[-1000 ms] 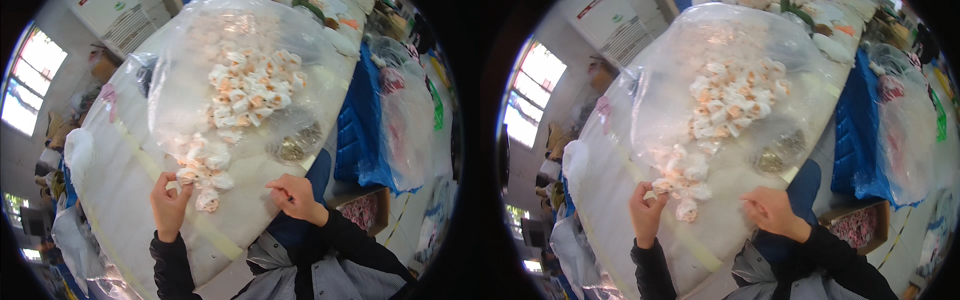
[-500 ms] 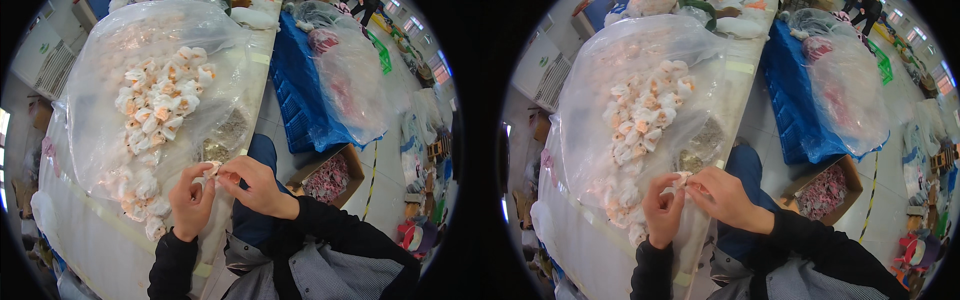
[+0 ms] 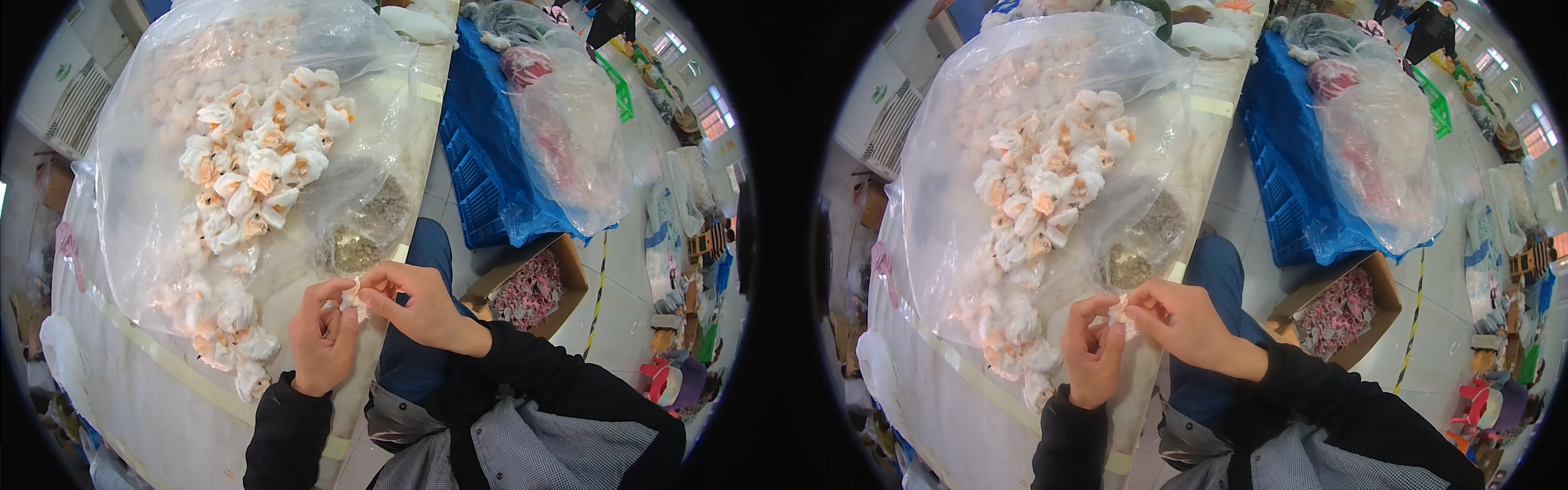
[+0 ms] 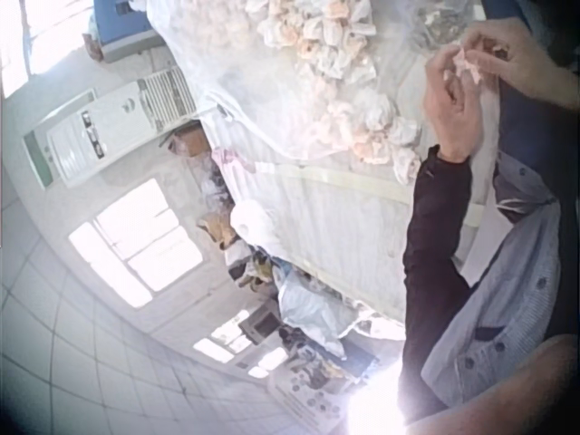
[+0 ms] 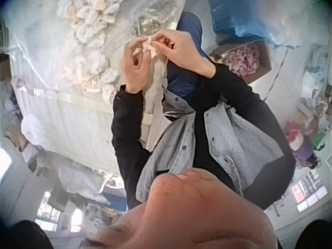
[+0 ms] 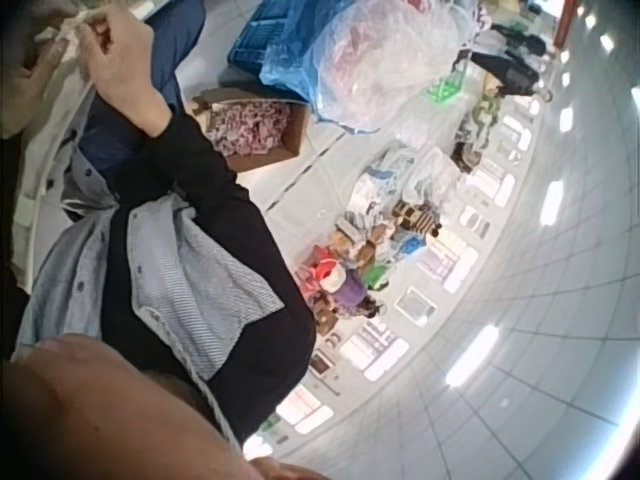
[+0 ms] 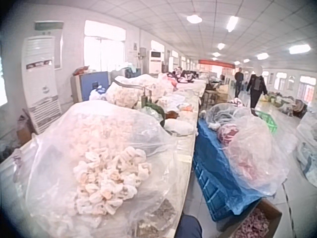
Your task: The person repeatedly picks small white fluffy items from a plastic bag and attaches small dark components to them by hand. The finished items are placed on a table. The process is repetitive and continues throughout the clip.
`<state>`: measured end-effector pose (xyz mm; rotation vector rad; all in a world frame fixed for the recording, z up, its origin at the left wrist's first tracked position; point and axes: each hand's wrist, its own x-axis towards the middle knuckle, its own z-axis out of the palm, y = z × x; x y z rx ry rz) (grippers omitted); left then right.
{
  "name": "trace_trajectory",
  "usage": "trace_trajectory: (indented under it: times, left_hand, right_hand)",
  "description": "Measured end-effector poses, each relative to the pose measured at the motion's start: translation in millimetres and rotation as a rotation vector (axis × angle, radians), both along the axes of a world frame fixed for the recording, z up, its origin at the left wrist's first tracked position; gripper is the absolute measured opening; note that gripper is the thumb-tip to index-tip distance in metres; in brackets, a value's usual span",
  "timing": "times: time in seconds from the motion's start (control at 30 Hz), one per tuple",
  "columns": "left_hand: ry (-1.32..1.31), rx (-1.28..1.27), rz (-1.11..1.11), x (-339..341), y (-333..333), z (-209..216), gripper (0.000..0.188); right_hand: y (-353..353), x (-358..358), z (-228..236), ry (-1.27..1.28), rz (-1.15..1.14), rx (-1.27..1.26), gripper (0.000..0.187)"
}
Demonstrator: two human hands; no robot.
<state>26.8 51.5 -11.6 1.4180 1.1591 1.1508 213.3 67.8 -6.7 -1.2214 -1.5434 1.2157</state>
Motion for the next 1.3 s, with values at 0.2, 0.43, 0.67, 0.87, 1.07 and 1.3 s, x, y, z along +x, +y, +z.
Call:
trace_trajectory:
  times: [0.2, 0.43, 0.67, 0.87, 1.07, 1.3]
  left_hand:
    - [0.024, -0.016, 0.074, 2.8, 0.9, -6.0, 0.029]
    - [0.109, 0.024, 0.093, -1.9, 1.0, -5.0, 0.029]
    - [0.133, 0.043, 0.027, 3.2, 0.8, -8.7, 0.031]
    - [0.146, -0.005, -0.002, 6.3, -2.1, 1.1, 0.024]
    - [0.165, 0.169, -0.025, -2.4, 6.4, -8.1, 0.028]
    - [0.386, 0.26, -0.099, -2.9, 2.2, 7.2, 0.005]
  right_hand:
    - [-2.0, 1.2, -8.1, -0.038, -0.105, 0.136, 0.017]
    - [2.0, -5.2, -10.1, -0.071, -0.03, 0.301, 0.014]
    - [1.2, -7.5, -20.0, -0.077, -0.021, 0.292, 0.017]
    - [4.6, 3.3, -10.8, -0.031, 0.06, 0.187, 0.019]
    - [-1.5, -4.5, 0.7, 0.12, 0.02, 0.092, 0.016]
    - [-13.9, 2.0, -1.6, 0.004, 0.001, 0.139, 0.013]
